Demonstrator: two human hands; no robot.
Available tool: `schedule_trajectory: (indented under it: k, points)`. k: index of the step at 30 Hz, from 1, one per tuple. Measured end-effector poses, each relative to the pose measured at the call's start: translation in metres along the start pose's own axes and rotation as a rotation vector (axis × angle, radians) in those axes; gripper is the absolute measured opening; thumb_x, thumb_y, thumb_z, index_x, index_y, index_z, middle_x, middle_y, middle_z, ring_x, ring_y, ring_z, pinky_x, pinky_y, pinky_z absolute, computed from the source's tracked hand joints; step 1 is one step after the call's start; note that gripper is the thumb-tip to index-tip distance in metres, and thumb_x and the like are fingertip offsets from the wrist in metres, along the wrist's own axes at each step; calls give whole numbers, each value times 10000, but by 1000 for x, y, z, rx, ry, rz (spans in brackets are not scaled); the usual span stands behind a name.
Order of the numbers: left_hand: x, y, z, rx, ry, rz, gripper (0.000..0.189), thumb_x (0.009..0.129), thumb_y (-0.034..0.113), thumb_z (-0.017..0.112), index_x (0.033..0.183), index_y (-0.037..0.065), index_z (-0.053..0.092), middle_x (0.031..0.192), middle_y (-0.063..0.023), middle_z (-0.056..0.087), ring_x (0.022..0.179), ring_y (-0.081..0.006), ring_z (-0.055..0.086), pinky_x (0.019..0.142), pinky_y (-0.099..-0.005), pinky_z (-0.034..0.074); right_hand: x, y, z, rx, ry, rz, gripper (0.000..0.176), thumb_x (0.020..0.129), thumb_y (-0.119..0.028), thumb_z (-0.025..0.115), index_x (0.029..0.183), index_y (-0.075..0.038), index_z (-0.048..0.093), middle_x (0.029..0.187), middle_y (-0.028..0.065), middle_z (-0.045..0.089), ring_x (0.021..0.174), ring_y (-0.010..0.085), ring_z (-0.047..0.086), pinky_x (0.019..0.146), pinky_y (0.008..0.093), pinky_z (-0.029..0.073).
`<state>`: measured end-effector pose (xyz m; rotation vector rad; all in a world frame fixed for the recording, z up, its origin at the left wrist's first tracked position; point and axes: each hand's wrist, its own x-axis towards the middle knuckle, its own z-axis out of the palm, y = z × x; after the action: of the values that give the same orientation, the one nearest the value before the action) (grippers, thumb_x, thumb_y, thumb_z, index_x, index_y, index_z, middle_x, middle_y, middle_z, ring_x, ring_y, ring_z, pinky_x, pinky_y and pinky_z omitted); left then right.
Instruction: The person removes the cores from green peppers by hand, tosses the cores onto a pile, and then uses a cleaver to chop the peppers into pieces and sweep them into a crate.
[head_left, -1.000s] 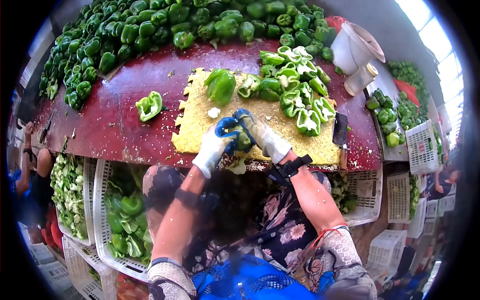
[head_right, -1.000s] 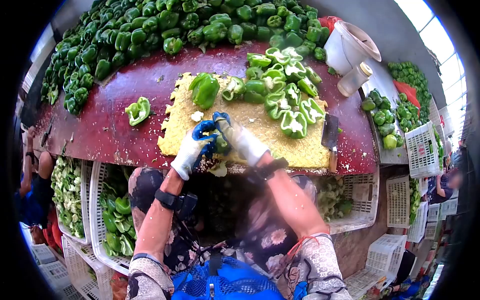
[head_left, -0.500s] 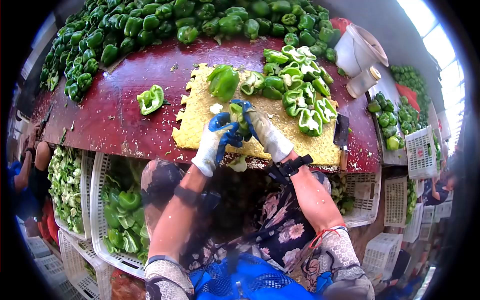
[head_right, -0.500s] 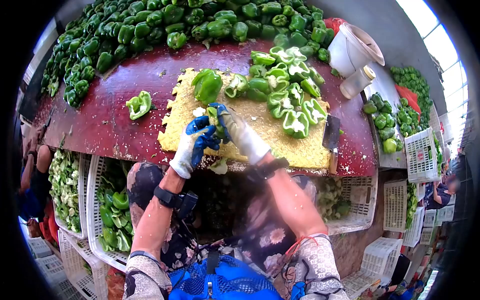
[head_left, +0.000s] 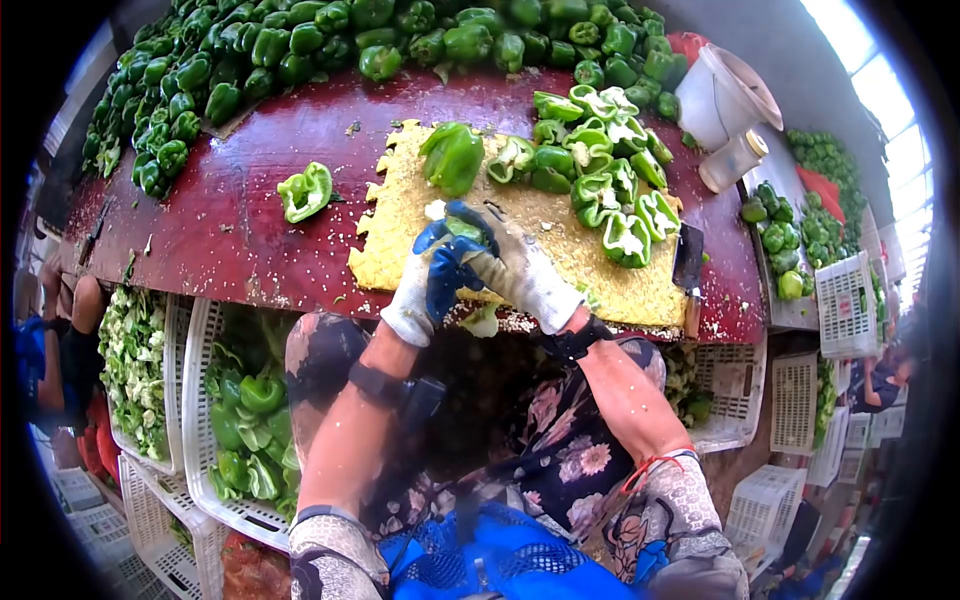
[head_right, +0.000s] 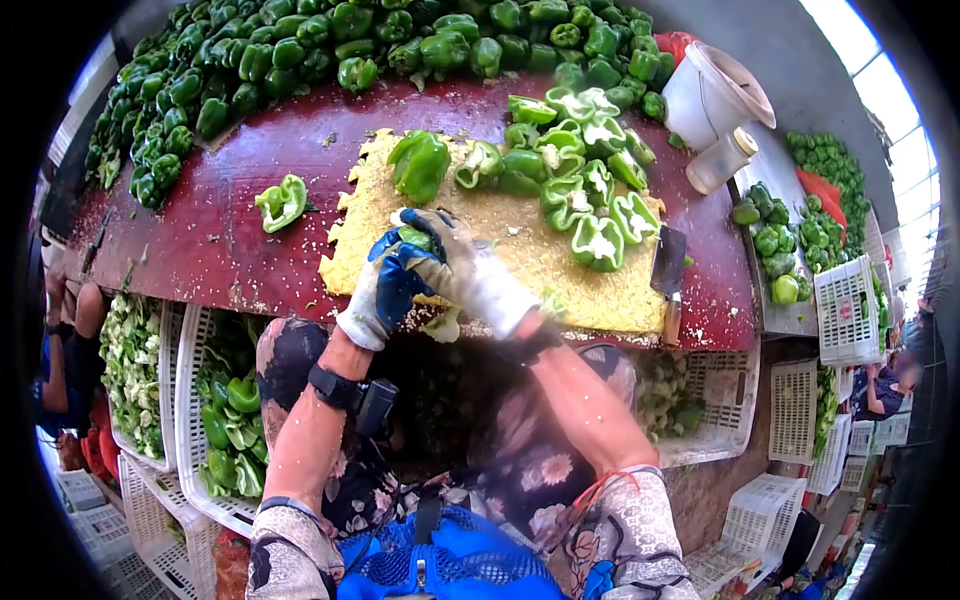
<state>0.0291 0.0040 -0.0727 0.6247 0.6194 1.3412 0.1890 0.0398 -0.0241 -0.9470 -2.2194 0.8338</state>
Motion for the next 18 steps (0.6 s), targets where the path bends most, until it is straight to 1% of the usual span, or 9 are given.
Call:
schedule_trajectory:
  k: [3,8,9,12,13,14,16,17,18]
  points:
    - [-1,-1,-2,42,0,14,178,991,172,532,1137,77,570,950,-70,671,759,-162,673,595,-262,571,1,-6,-1,45,-19,-26,628,930,-530,590,1421,-158,465,1334,230,537,1211,426,539,1024,455,436]
    - [2,-8,1,-32,40,146,98,946,81,534,902,63,619,832,-7,621,719,-104,617,631,-249,509,2,-14,-5,110,-77,-50,661,917,-559,589,1408,-133,470,1283,251,564,1197,429,546,1021,449,438]
    - [11,-23,-13,456,16,412,93,894,30,560,827,62,618,775,7,618,691,-102,609,615,-266,499,3,-13,-3,113,-76,-45,661,917,-559,589,1408,-133,470,1283,251,564,1197,429,546,1021,449,438]
    - [15,-30,-21,444,33,396,87,834,10,600,774,65,630,728,16,620,674,-121,612,599,-290,489,2,-9,3,31,-77,-22,672,910,-575,587,1394,-121,480,1262,253,576,1182,431,555,1008,449,447]
    - [12,-25,-20,328,55,233,89,917,101,568,905,66,649,816,3,649,721,-138,631,646,-284,513,3,-10,0,74,-71,-4,663,913,-568,587,1392,-121,482,1264,249,577,1181,430,555,1006,452,447]
    - [14,-22,-15,327,50,233,89,917,101,568,905,66,649,816,3,649,721,-138,631,646,-284,513,4,-11,-2,115,-68,12,654,917,-561,587,1390,-121,483,1267,244,578,1180,430,555,1004,455,448]
    - [17,-22,-10,-236,181,0,232,1005,222,483,1082,59,628,941,-19,666,809,-152,651,729,-279,540,3,-10,-1,48,-9,-28,632,915,-513,618,1390,-118,483,1262,241,578,1173,423,560,992,456,459]
    - [14,-20,-13,-32,148,15,353,1043,309,406,1203,47,579,1050,-42,662,877,-165,656,802,-284,551,3,-10,0,-13,51,-82,618,912,-490,632,1384,-119,488,1249,244,580,1159,421,566,982,458,465]
    - [12,-19,-15,-34,151,17,353,1043,309,406,1203,47,579,1050,-42,662,877,-165,656,802,-284,551,4,-10,1,-73,110,-139,604,909,-468,646,1378,-119,492,1236,246,582,1145,418,572,971,460,471]
